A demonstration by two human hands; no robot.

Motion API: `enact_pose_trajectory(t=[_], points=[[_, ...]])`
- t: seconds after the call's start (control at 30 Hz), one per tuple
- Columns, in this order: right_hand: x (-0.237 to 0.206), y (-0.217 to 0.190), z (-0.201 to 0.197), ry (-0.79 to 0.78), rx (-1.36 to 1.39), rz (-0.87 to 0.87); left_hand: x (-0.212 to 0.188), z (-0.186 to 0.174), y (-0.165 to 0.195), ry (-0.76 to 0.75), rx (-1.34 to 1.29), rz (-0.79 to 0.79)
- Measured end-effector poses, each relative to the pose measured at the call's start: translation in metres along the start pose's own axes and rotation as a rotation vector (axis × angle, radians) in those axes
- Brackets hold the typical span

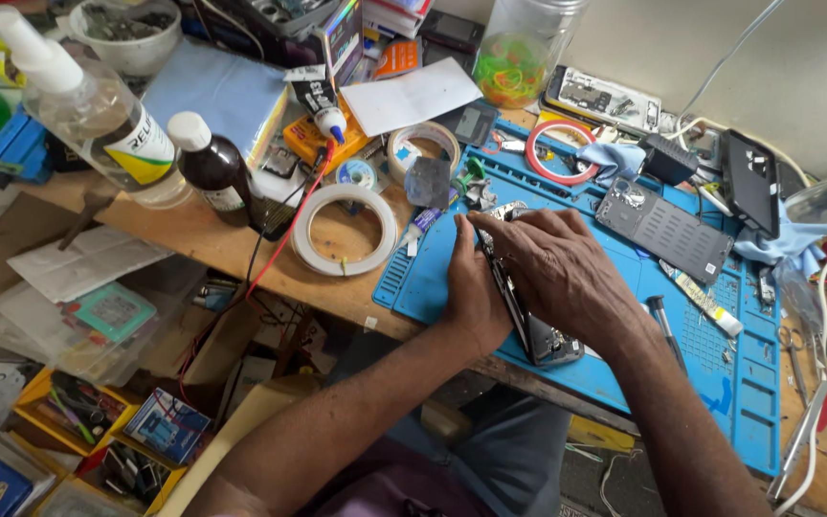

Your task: The person pries open a smartphone on a blue repair mat, works on the internal components, uses a multimeter with red and black probes to test the exposed board, removes a black component from the phone body, and presses the phone back together at the end.

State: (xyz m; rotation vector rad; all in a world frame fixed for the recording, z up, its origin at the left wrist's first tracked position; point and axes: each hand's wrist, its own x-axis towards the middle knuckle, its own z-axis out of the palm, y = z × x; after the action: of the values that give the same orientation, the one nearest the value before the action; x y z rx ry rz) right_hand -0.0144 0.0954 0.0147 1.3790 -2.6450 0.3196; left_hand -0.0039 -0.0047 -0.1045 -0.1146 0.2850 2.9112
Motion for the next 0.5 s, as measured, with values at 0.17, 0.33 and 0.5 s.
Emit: enact_pose_trajectory(t=[0.17, 0.33, 0.5], points=[[0.009, 0.002, -0.002, -0.120, -0.163, -0.008, 0.008, -0.003, -0.001, 0.059, 0.025, 0.004], [0.015, 0.008, -0.006, -0.178, 0.003, -0.007, 0.007, -0.010, -0.004, 0.061, 0.050, -0.004], [0.009, 0.020, -0.013, -0.078, 0.249, 0.047, 0.007, -0.010, -0.004, -0.175, -0.001, 0.078]])
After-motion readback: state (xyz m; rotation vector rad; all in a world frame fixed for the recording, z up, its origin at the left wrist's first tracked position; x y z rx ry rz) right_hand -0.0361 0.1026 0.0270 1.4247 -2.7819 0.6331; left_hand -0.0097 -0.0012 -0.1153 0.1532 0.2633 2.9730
